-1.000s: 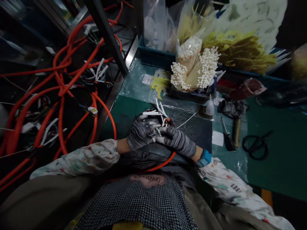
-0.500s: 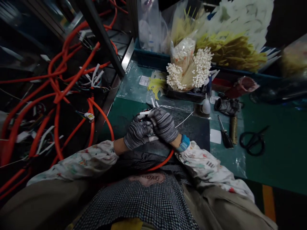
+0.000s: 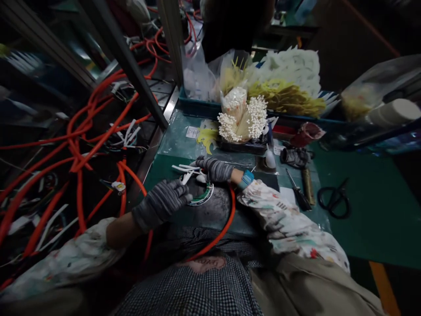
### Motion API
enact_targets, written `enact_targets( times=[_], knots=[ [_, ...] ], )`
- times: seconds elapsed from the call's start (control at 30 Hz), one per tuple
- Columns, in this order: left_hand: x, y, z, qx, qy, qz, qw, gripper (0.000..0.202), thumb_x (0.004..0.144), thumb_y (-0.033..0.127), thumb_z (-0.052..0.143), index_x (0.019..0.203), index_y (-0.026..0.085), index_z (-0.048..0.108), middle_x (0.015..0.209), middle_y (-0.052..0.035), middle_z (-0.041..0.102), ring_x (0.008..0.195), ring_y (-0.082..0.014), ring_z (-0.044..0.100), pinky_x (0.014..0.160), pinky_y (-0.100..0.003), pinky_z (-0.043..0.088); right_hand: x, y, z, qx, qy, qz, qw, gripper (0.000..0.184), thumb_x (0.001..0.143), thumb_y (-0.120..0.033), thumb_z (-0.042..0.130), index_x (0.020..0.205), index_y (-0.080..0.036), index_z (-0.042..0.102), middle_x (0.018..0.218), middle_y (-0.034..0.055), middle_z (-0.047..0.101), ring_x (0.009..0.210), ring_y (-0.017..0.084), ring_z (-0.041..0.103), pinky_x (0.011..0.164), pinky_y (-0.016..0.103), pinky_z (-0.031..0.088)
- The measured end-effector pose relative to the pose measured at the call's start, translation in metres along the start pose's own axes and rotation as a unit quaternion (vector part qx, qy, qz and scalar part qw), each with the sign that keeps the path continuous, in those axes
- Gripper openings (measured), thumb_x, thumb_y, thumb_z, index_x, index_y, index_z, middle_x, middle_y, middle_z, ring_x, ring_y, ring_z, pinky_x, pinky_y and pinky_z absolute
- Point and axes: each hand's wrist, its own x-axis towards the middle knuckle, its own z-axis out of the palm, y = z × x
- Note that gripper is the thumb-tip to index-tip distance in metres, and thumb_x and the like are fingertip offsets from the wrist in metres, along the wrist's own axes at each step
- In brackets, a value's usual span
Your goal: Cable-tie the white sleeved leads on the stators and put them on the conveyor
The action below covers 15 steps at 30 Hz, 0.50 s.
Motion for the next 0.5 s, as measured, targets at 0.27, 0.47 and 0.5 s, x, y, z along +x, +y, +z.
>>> enact_targets(
  times=[0.27, 0.47, 0.5],
  knots=[
    [-0.018, 0.004, 0.048, 0.009, 0.151, -0.016, 0.988, 0.031, 0.1, 0.05, 0.077, 0.122, 0.028, 0.076, 0.133, -0.0031, 0.08, 0.138, -0.0267, 0.065, 0.132, -0.052, 0.037, -0.042, -0.025, -0.035, -0.306, 0.383, 0.154, 0.858, 0.035, 0.1, -0.045, 0.071, 0.126, -0.023, 0.081, 0.126, 0.0158, 0.074, 0.118, 0.035, 0.066, 0.105, 0.054, 0.052],
    [0.005, 0.021, 0.056, 0.032, 0.205, -0.121, 0.971, 0.036, 0.092, 0.05, 0.086, 0.111, 0.021, 0.076, 0.119, -0.0093, 0.083, 0.121, -0.0302, 0.075, 0.115, -0.052, 0.057, -0.007, -0.019, -0.053, -0.405, 0.308, 0.267, 0.819, 0.034, 0.095, -0.042, 0.073, 0.123, -0.024, 0.08, 0.163, 0.0159, 0.058, 0.145, 0.043, 0.048, 0.118, 0.065, 0.037],
    [0.008, 0.023, 0.056, 0.031, 0.205, -0.128, 0.97, 0.037, 0.092, 0.05, 0.085, 0.112, 0.021, 0.076, 0.118, -0.0098, 0.083, 0.12, -0.0302, 0.075, 0.114, -0.051, 0.057, 0.001, -0.017, -0.053, -0.4, 0.309, 0.276, 0.817, 0.033, 0.098, -0.04, 0.068, 0.126, -0.025, 0.078, 0.163, 0.0154, 0.058, 0.146, 0.043, 0.048, 0.118, 0.066, 0.036]
  ],
)
